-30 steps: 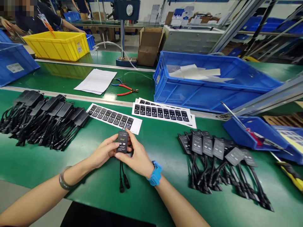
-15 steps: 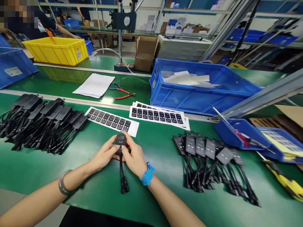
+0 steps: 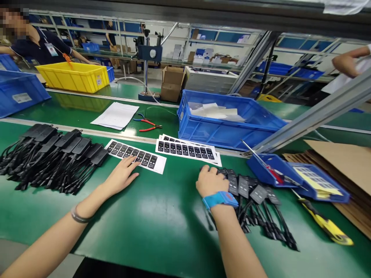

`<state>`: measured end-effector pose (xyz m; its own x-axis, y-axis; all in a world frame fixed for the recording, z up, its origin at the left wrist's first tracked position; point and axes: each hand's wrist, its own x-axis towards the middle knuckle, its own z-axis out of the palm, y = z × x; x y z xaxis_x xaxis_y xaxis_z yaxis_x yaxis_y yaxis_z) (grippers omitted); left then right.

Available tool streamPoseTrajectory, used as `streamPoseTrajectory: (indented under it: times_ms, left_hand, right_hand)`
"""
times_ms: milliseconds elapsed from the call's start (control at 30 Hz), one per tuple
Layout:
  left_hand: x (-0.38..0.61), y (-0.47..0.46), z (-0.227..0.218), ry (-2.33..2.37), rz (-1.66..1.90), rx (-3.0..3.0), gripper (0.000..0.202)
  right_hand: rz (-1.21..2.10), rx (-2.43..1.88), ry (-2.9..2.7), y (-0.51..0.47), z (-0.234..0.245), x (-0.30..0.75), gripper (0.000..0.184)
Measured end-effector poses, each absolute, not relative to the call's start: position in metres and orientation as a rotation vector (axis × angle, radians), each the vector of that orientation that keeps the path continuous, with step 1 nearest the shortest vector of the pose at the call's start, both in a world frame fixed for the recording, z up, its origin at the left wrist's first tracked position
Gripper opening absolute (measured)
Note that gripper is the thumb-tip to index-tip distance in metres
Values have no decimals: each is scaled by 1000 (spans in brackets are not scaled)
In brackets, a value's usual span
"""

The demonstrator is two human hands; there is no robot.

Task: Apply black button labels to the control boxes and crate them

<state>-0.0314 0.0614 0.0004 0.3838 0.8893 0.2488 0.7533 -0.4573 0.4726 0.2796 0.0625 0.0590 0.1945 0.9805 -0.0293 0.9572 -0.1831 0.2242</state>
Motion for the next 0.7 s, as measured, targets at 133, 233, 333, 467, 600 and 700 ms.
streamPoseTrajectory:
  times_ms: [133, 233, 333, 467, 600, 700]
  left_hand:
    - [-30, 61, -7, 1480, 634, 2394, 36]
    - [-28, 59, -10, 1496, 589, 2409, 37]
    - [-27, 59, -11, 1532, 536, 2468, 38]
    - [-27, 60, -13, 1571, 475, 2568, 39]
    - [-26, 60, -14, 1602, 425, 2620, 40]
    - [-25, 60, -14, 1609, 420, 2625, 40]
  right_hand:
    - [241, 2192, 2178, 78, 55, 270, 30]
    - [-186, 1994, 2594, 97, 41, 235, 27]
    - [-278, 1980, 2657, 114, 21, 201, 32]
    - [-248, 2150, 2579, 126, -1, 180, 49]
    - [-245, 2188, 2587, 129, -10, 179, 40]
    - [-224, 2173, 2661, 129, -12, 179, 36]
